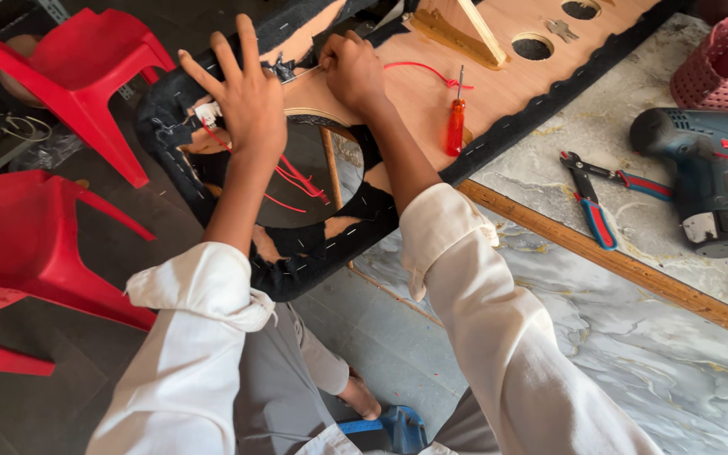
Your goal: The person connects red wires to a white terminal block on a wooden board using a screwdriver and pliers. They strip wire ends, insert them into terminals, and tighten screws to secure the connections.
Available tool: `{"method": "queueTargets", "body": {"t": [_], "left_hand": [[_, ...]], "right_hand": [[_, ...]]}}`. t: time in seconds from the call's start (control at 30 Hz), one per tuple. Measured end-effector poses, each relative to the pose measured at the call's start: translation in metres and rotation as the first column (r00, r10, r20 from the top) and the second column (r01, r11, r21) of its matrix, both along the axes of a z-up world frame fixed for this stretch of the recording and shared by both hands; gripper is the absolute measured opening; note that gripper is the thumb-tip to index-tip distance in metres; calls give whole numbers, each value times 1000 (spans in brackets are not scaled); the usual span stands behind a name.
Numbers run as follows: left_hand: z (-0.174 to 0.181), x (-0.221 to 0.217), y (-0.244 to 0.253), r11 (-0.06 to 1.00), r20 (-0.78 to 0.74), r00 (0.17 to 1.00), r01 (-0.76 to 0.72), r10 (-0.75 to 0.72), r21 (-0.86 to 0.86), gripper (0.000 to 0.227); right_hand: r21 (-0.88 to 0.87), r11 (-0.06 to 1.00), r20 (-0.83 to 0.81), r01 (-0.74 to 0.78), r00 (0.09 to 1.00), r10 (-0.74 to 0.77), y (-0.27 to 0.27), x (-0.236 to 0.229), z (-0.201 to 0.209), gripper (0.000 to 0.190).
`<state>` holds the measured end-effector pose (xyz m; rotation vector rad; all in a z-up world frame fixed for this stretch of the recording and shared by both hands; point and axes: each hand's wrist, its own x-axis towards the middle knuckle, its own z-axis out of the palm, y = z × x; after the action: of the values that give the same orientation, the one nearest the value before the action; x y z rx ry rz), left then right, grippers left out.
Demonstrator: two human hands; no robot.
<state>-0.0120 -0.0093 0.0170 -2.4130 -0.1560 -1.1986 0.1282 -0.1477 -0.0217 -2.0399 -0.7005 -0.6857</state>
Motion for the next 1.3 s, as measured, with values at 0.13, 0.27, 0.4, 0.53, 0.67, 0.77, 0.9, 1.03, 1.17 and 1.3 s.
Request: {"method": "queueTargets", "body": {"t": [0.13,0.27,0.4,0.53,0.67,0.77,0.9,1.03,1.17,1.3], "left_hand": [[-9,10,4,998,47,998,-41,39,42,11],[-7,8,5,995,93,996,-23,14,96,11],[3,-19,3,988,-15,988,155,-155,23,13],[21,-43,6,967,-44,966,255,-254,6,39],[35,-69,35,859,-116,865,452,-488,-240,39],[36,-79,52,909,-152,900,386,-409,-160,29],[33,-76,50,918,-124,912,378,-392,-122,34],[30,-73,37,950,-120,943,302,-310,-86,42],[31,-69,31,972,-145,962,220,-230,-86,36],[29,-65,28,973,-115,967,223,-229,-62,31]], "right_hand": [[-23,1000,-26,-5,1000,5,1,-3,5,9],[-55,999,-51,3,999,-5,1,-4,7,7],[-25,999,-12,-46,999,46,7,-4,3,5],[-4,993,-54,-115,992,115,6,9,1,5],[118,979,-130,-164,975,179,0,24,1,11],[91,977,-146,-191,968,202,0,29,-3,6],[54,989,34,-138,990,136,1,28,-9,7],[70,985,81,-155,986,149,6,25,-11,8],[64,982,92,-178,981,172,1,26,-12,7],[63,986,84,-157,985,152,2,27,-11,7]]}}
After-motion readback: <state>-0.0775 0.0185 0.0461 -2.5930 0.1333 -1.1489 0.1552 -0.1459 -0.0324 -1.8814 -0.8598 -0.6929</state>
